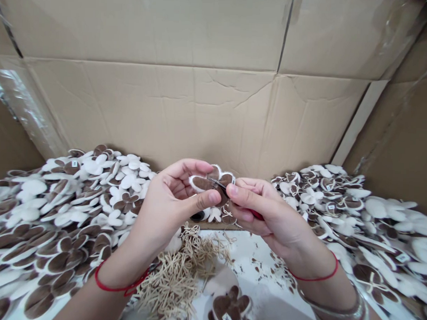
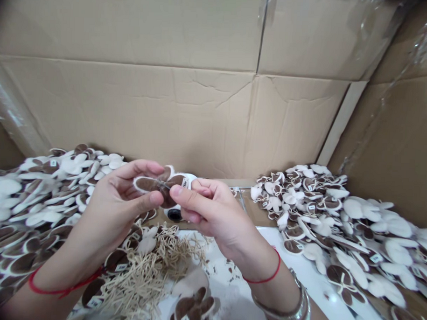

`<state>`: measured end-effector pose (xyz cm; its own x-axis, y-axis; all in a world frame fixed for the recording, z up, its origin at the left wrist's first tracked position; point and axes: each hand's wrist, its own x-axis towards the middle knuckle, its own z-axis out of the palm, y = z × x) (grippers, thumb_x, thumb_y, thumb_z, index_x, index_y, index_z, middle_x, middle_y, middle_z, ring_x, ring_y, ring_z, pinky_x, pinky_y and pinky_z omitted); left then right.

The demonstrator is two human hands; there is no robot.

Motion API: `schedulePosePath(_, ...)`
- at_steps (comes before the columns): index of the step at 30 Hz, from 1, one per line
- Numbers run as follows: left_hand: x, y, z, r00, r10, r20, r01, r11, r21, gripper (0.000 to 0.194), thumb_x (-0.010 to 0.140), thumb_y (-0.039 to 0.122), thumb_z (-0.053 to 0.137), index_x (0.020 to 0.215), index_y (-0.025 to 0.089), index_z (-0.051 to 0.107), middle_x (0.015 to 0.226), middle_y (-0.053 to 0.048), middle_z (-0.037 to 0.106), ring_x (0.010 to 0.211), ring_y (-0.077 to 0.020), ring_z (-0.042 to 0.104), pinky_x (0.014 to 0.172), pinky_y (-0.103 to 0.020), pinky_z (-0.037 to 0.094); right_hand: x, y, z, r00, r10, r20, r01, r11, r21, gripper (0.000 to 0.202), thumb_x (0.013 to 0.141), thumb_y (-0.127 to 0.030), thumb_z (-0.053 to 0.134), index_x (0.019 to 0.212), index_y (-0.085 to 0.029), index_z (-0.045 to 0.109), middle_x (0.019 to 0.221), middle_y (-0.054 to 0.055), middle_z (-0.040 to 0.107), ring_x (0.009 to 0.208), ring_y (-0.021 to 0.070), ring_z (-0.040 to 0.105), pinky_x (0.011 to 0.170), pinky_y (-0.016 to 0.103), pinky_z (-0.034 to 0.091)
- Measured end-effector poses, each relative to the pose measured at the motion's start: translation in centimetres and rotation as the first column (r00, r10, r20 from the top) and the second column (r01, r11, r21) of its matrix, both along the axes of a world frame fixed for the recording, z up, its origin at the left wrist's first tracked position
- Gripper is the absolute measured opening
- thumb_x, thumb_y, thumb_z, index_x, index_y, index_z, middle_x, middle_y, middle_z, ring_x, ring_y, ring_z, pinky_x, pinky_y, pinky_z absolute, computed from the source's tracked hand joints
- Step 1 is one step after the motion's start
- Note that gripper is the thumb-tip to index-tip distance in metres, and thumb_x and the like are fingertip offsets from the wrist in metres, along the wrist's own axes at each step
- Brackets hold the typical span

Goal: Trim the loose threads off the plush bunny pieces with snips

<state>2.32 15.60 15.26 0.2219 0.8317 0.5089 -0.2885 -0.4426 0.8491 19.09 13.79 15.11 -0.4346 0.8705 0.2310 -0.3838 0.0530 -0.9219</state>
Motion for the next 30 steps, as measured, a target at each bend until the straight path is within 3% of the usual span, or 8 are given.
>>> schedulePosePath(5, -0.1, 0.0, -0.2, 0.988, -0.145, -0.052, 0.147, 0.989, 0.027, 0.054, 0.072, 0.034, 0.082, 0.122, 0.029, 0.062, 0.104, -0.001, 0.072, 0.085, -0.0133, 0.071, 0.075, -0.018, 0.059, 0.0, 0.0, -0.1, 0.994, 0.093, -0.049, -0.095, 0.995, -0.025, 0.054, 0.083, -0.037, 0.072, 0.057, -0.020, 0.028, 0.048, -0.010, 0.036, 0.037, -0.0009, 0.016, 0.035, 0.016, 0.010)
schedulePosePath(8, -0.3, 0.3, -0.3, 0.959, -0.261, -0.113, 0.266, 0.964, 0.029, 0.044, 0.079, 0.038, 0.076, 0.120, 0.026, 0.065, 0.111, -0.004, 0.072, 0.097, -0.0150, 0.070, 0.085, -0.019, 0.056, 0.0, 0.0, -0.1, 0.992, 0.123, -0.035, -0.124, 0.992, -0.021, 0.050, 0.084, -0.039, 0.070, 0.058, -0.018, 0.034, 0.049, -0.010, 0.036, 0.037, -0.0006, 0.016, 0.034, 0.017, 0.009)
schedulePosePath(10, -0.6, 0.7, -0.4, 0.951, -0.279, -0.132, 0.285, 0.958, 0.034, 0.036, 0.077, 0.037, 0.078, 0.111, 0.025, 0.070, 0.104, -0.003, 0.075, 0.093, -0.0140, 0.071, 0.082, -0.016, 0.056, 0.0, -0.1, -0.1, 0.993, 0.120, -0.021, -0.120, 0.992, -0.028, 0.049, 0.084, -0.040, 0.071, 0.058, -0.018, 0.035, 0.049, -0.010, 0.035, 0.038, -0.0005, 0.016, 0.034, 0.017, 0.008)
schedulePosePath(14, -1.4, 1.4, -0.1, 0.965, -0.174, -0.198, 0.193, 0.978, 0.078, 0.028, 0.069, 0.033, 0.085, 0.093, 0.024, 0.074, 0.082, 0.002, 0.074, 0.072, -0.0096, 0.068, 0.065, -0.012, 0.054, 0.0, -0.2, -0.1, 0.994, 0.111, -0.007, -0.111, 0.992, -0.065, 0.053, 0.082, -0.039, 0.073, 0.057, -0.019, 0.031, 0.048, -0.011, 0.035, 0.037, -0.0011, 0.017, 0.034, 0.016, 0.008)
schedulePosePath(19, -2.1, 0.9, 1.0, 0.933, 0.055, -0.356, 0.007, 0.985, 0.172, 0.019, 0.068, 0.018, 0.082, 0.086, 0.020, 0.074, 0.081, 0.000, 0.074, 0.071, -0.0112, 0.067, 0.064, -0.017, 0.054, -0.1, -0.1, -0.2, 0.993, 0.115, 0.010, -0.114, 0.991, -0.070, 0.048, 0.085, -0.037, 0.070, 0.057, -0.018, 0.035, 0.048, -0.010, 0.037, 0.036, -0.0011, 0.017, 0.035, 0.017, 0.008)
schedulePosePath(23, -2.3, 0.3, 1.6, 0.882, 0.208, -0.424, -0.082, 0.952, 0.295, 0.018, 0.067, 0.019, 0.082, 0.082, 0.021, 0.072, 0.082, 0.000, 0.072, 0.070, -0.0125, 0.066, 0.062, -0.019, 0.054, 0.0, -0.1, -0.1, 0.991, 0.126, 0.044, -0.124, 0.990, -0.060, 0.051, 0.085, -0.042, 0.069, 0.055, -0.018, 0.035, 0.048, -0.010, 0.037, 0.037, -0.0005, 0.017, 0.035, 0.019, 0.007)
schedulePosePath(27, -2.7, -0.1, 2.0, 0.838, 0.265, -0.478, -0.075, 0.922, 0.380, 0.020, 0.069, 0.020, 0.081, 0.086, 0.023, 0.071, 0.085, 0.000, 0.072, 0.075, -0.0136, 0.067, 0.065, -0.019, 0.054, 0.0, -0.2, 0.0, 0.989, 0.131, 0.068, -0.126, 0.990, -0.068, 0.053, 0.081, -0.042, 0.073, 0.055, -0.018, 0.034, 0.047, -0.011, 0.034, 0.037, -0.0005, 0.016, 0.036, 0.020, 0.006)
schedulePosePath(30, -3.1, -0.4, 2.2, 0.773, 0.372, -0.514, -0.084, 0.863, 0.498, 0.020, 0.072, 0.020, 0.079, 0.090, 0.024, 0.071, 0.089, 0.000, 0.073, 0.079, -0.0140, 0.068, 0.071, -0.020, 0.053, 0.1, -0.1, 0.0, 0.987, 0.142, 0.078, -0.136, 0.988, -0.078, 0.053, 0.081, -0.042, 0.073, 0.055, -0.018, 0.034, 0.047, -0.011, 0.033, 0.037, -0.0004, 0.016, 0.036, 0.019, 0.005)
